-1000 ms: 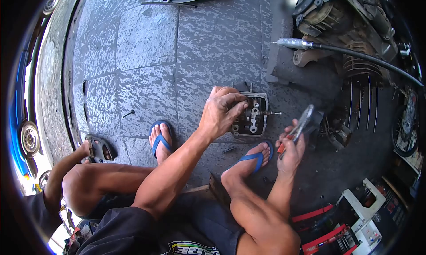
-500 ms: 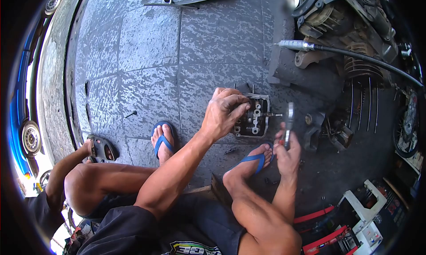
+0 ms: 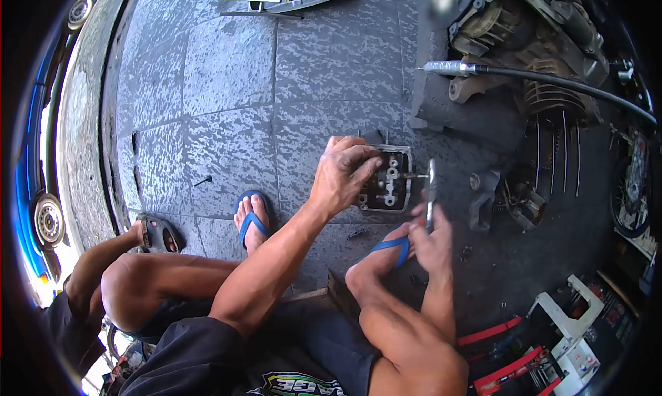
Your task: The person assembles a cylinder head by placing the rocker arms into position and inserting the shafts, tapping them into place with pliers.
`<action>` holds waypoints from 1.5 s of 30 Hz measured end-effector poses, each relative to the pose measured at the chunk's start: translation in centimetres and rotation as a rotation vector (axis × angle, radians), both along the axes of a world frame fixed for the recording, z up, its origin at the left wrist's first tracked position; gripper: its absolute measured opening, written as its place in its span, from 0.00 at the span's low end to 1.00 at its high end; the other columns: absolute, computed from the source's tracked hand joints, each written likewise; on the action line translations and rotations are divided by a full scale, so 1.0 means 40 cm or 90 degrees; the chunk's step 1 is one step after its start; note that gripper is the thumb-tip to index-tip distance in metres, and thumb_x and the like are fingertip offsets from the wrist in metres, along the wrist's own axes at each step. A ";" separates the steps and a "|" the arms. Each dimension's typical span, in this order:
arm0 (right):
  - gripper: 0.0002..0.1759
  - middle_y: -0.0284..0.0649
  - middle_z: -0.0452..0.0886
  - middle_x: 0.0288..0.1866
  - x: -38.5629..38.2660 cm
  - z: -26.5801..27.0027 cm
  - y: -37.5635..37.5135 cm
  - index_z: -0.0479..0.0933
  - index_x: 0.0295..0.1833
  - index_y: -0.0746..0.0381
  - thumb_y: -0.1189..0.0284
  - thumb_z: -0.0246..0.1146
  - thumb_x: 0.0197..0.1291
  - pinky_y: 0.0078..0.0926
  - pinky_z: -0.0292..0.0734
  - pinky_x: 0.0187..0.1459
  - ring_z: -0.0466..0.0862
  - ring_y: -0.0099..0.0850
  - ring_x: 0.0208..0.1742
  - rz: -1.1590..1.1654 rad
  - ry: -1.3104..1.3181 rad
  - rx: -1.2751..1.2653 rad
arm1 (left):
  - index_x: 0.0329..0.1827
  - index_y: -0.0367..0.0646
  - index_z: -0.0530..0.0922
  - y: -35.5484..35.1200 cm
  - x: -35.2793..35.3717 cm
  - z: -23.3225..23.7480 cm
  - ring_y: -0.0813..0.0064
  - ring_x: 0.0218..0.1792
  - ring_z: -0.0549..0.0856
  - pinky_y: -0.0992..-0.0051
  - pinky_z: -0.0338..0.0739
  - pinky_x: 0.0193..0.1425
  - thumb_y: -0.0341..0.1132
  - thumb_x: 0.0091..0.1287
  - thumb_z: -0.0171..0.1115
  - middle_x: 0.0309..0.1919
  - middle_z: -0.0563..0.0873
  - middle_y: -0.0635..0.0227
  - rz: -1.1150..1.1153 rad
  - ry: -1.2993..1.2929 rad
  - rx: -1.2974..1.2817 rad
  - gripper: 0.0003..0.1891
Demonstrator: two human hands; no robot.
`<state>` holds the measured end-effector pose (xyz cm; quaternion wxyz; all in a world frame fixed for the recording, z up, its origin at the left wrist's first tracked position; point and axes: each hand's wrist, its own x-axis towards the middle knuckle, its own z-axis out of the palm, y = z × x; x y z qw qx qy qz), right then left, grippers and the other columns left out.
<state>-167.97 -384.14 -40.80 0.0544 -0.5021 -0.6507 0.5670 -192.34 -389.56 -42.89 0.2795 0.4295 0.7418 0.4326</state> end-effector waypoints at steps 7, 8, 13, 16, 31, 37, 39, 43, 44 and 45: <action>0.33 0.37 0.75 0.47 -0.004 -0.001 0.022 0.63 0.73 0.71 0.84 0.54 0.59 0.19 0.76 0.30 0.76 0.20 0.33 -0.424 0.239 -0.129 | 0.44 0.42 0.89 -0.008 0.003 0.004 0.62 0.52 0.81 0.66 0.76 0.57 0.34 0.64 0.71 0.46 0.87 0.62 0.000 -0.010 -0.008 0.09; 0.33 0.37 0.75 0.47 -0.012 0.005 0.023 0.63 0.73 0.71 0.83 0.54 0.59 0.19 0.76 0.30 0.77 0.20 0.33 -0.461 0.232 -0.114 | 0.44 0.41 0.89 -0.007 0.004 0.005 0.62 0.52 0.81 0.65 0.76 0.57 0.34 0.64 0.71 0.46 0.87 0.62 -0.001 -0.008 0.001 0.09; 0.31 0.33 0.75 0.43 -0.031 0.016 -0.008 0.68 0.71 0.66 0.84 0.54 0.58 0.18 0.76 0.33 0.77 0.18 0.31 -0.177 0.131 -0.098 | 0.43 0.42 0.89 -0.001 0.010 0.011 0.58 0.51 0.80 0.64 0.76 0.57 0.34 0.63 0.70 0.46 0.87 0.63 0.013 -0.027 -0.018 0.09; 0.31 0.34 0.76 0.41 -0.023 0.015 -0.001 0.69 0.70 0.69 0.81 0.57 0.57 0.18 0.74 0.31 0.77 0.19 0.30 -0.186 0.150 -0.111 | 0.44 0.41 0.89 -0.003 0.008 0.007 0.60 0.52 0.81 0.65 0.76 0.57 0.34 0.64 0.70 0.46 0.87 0.62 0.013 -0.015 -0.025 0.09; 0.32 0.35 0.75 0.44 -0.029 0.003 0.009 0.65 0.72 0.68 0.82 0.55 0.60 0.18 0.74 0.29 0.75 0.19 0.27 -0.479 0.221 -0.095 | 0.45 0.41 0.88 0.000 0.010 0.012 0.61 0.52 0.82 0.66 0.77 0.56 0.34 0.64 0.71 0.47 0.86 0.62 -0.007 0.004 -0.028 0.09; 0.14 0.31 0.76 0.32 -0.036 -0.002 -0.040 0.75 0.51 0.62 0.81 0.56 0.59 0.19 0.74 0.33 0.75 0.20 0.29 -0.238 0.133 -0.039 | 0.46 0.41 0.88 0.002 0.019 0.011 0.61 0.51 0.81 0.66 0.76 0.56 0.33 0.64 0.70 0.47 0.86 0.61 0.015 -0.017 -0.035 0.10; 0.34 0.34 0.76 0.44 -0.025 -0.014 -0.014 0.64 0.73 0.66 0.86 0.54 0.57 0.19 0.76 0.31 0.75 0.20 0.31 -0.462 0.233 -0.094 | 0.46 0.41 0.88 0.000 0.016 0.010 0.61 0.51 0.81 0.66 0.76 0.56 0.34 0.64 0.71 0.47 0.86 0.62 0.012 -0.004 -0.028 0.10; 0.22 0.34 0.75 0.33 -0.039 -0.004 -0.045 0.70 0.59 0.64 0.83 0.55 0.57 0.23 0.75 0.30 0.76 0.23 0.28 -0.240 0.088 0.024 | 0.45 0.42 0.88 0.005 0.017 0.014 0.61 0.51 0.82 0.65 0.77 0.56 0.35 0.64 0.70 0.46 0.86 0.62 -0.001 0.007 -0.023 0.09; 0.13 0.34 0.74 0.26 -0.044 0.013 -0.058 0.74 0.48 0.63 0.82 0.55 0.57 0.25 0.75 0.29 0.77 0.23 0.27 -0.012 -0.030 0.100 | 0.44 0.41 0.88 0.003 0.017 0.013 0.61 0.51 0.82 0.65 0.77 0.56 0.35 0.65 0.70 0.46 0.86 0.62 0.010 0.009 -0.030 0.09; 0.07 0.33 0.72 0.24 -0.039 -0.005 -0.066 0.73 0.41 0.62 0.81 0.57 0.57 0.25 0.75 0.30 0.78 0.23 0.28 -0.138 0.055 -0.006 | 0.44 0.42 0.88 0.001 0.016 0.009 0.60 0.52 0.82 0.65 0.77 0.56 0.35 0.65 0.69 0.46 0.86 0.62 0.000 0.002 -0.029 0.09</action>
